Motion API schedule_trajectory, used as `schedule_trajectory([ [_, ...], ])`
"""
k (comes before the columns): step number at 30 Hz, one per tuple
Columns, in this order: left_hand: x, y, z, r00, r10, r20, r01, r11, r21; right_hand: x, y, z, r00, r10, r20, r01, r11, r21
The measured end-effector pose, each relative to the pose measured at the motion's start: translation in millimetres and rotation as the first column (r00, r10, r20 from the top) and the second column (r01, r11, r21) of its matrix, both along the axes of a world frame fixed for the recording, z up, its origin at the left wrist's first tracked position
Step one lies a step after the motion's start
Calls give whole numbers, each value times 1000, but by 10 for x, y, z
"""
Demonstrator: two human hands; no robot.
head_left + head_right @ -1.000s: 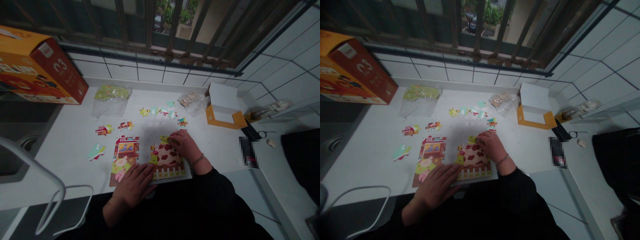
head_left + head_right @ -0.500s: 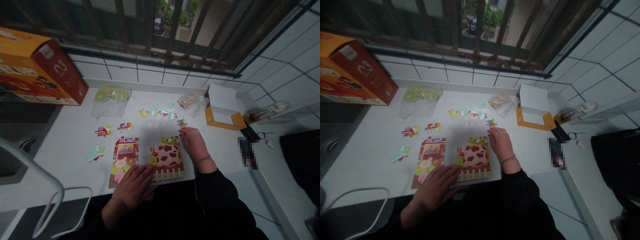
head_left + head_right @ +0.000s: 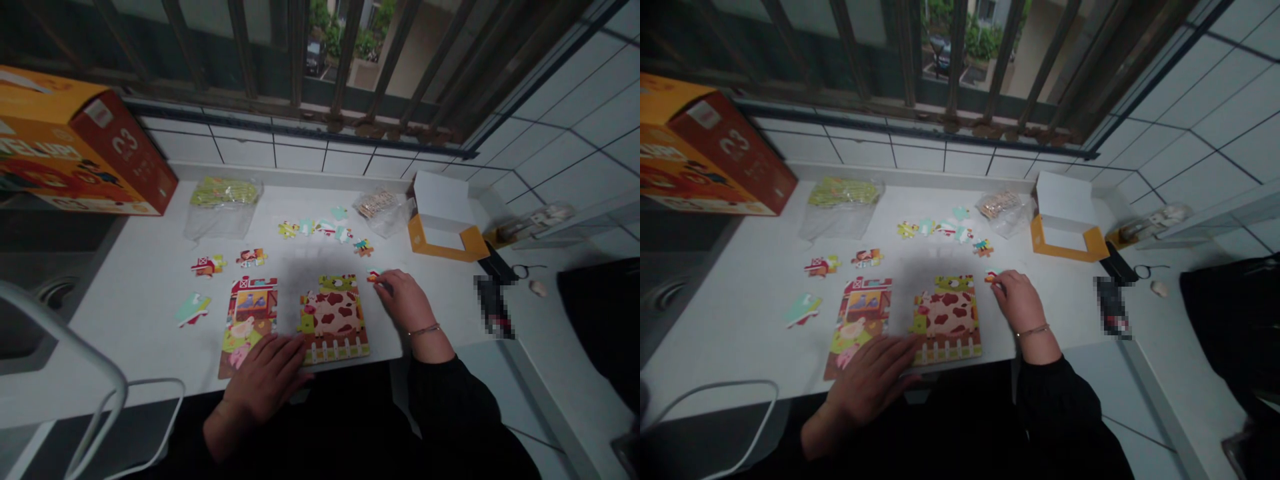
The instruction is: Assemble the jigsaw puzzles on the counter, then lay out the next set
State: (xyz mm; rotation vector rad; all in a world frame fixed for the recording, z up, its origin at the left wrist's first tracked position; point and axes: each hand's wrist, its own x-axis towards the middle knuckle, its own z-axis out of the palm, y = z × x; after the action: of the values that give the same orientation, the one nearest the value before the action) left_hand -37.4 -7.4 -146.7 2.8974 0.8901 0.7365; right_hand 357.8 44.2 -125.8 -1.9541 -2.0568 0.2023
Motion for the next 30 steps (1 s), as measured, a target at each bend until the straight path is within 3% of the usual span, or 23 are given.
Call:
schedule_trajectory([
  [5,-8,-5,-13,1000,8,25,-7,999,-32,30,89,32,999,-33,36,33,999,-1],
  [11,-36,-7,-23,999,8,39,-6,999,-50,-73,690,-27,999,20,26,-22,996,91],
  [16,-53,-27,2,999,6,32,-3,996,-89,-82,1057,-26,992,83,90,-78,996,-52],
  [20,-30,-49,10,997,23,73,-14,993,-113,26,1051,-17,989,91,114,-80,992,-94],
  [30,52,-77,-38,997,58,49,-48,982,-182,175,889,-144,992,-34,122,47,994,-102],
])
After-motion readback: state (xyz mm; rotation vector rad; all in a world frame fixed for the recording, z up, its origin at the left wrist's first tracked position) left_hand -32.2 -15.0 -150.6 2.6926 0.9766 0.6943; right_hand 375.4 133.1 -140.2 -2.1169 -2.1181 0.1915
